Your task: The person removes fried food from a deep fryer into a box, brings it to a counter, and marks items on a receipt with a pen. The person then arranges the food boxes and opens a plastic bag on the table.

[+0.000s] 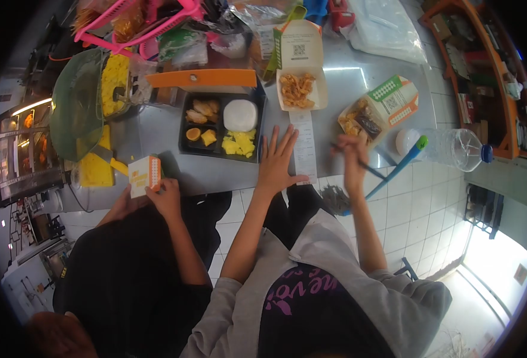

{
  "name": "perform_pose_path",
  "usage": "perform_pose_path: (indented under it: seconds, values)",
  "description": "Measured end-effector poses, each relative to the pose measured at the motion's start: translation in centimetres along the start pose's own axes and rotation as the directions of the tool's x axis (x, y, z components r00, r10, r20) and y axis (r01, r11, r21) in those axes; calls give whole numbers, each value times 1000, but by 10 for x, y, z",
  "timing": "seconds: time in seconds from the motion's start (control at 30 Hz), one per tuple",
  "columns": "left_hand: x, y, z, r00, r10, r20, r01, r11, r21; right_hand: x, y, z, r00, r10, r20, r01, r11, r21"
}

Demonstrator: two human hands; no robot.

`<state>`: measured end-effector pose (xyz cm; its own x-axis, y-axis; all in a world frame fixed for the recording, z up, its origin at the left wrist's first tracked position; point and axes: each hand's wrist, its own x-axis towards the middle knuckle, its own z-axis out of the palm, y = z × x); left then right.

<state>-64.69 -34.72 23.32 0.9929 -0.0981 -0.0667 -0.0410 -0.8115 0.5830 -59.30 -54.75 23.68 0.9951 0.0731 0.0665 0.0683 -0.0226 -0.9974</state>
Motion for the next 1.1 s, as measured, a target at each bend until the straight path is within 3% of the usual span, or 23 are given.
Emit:
perform_pose_path:
  seconds: [0.03,0.07,0.13,0.2,0.23,0.27,0.37,0.4,0.47,0.5,0.53,0.57,0.6,0.63,0.73,0.8,0.83,0.93,0.97,1.03,1.07,1.1]
  values:
    - [0,1,-1,1000,-2,-11,2,1000,10,21,-5,-7,985,-175,4,174,982,-71]
    - [0,0,-1,1000,2,-8,-2,1000,2,39,-16,-7,995,-89,-51,89,996,-8]
    - [-2,-2,0,1000,16,-17,-16,1000,-4,87,-30,-13,963,-268,-25,261,952,-157]
    - [0,-1,-1,1000,14,-14,-14,1000,1,141,-44,-12,959,-281,-39,268,943,-199]
    - [-1,-2,1,1000,2,7,-2,1000,-4,165,-50,-11,984,-162,-77,145,970,-194]
    - [-1,-3,2,1000,2,3,-2,1000,-10,187,-54,-7,966,-248,-71,224,943,-246]
    - [0,-5,3,999,29,-21,-30,999,-32,259,-37,9,967,-252,-30,214,874,-436]
    - [0,-3,2,1000,24,-12,-24,999,-31,277,-28,20,978,-198,-70,114,781,-614]
    - [0,-3,2,1000,27,-12,-27,999,-17,298,-5,37,982,28,189,7,984,-180]
    - [1,-4,3,1000,25,-3,-25,1000,-13,314,27,51,878,-395,271,444,883,-151]
    - [0,-6,6,1000,28,-7,-28,1000,5,306,-19,59,892,283,353,-231,956,-183]
    - [0,-5,6,999,49,-4,-49,999,17,304,-18,70,854,290,432,-333,943,26]
    - [1,-5,6,999,31,10,-31,999,5,315,-7,70,785,278,554,-375,924,68]
    - [3,-4,6,1000,10,25,-10,1000,-6,320,-17,70,797,259,546,-279,959,-47]
    - [4,-1,4,999,17,37,-18,1000,15,341,-4,87,882,216,418,-247,969,20]
    - [4,0,2,999,7,42,-7,1000,9,356,9,100,914,-38,404,12,998,66]
    - [5,1,1,999,5,42,-6,1000,19,362,11,103,914,-42,403,13,997,75]
    - [6,1,0,997,-14,75,13,1000,17,386,11,118,885,-57,461,120,987,-109]
    - [6,0,1,998,-11,64,9,999,33,398,26,123,884,-76,461,134,986,-95]
    - [7,-1,2,998,-7,67,8,1000,-17,422,62,135,900,-183,395,321,892,-319]
    - [7,0,1,997,-6,74,7,1000,-7,411,19,127,890,-16,455,267,828,-493]
    - [7,-1,2,998,-5,68,5,1000,4,405,8,125,890,-28,455,274,830,-486]
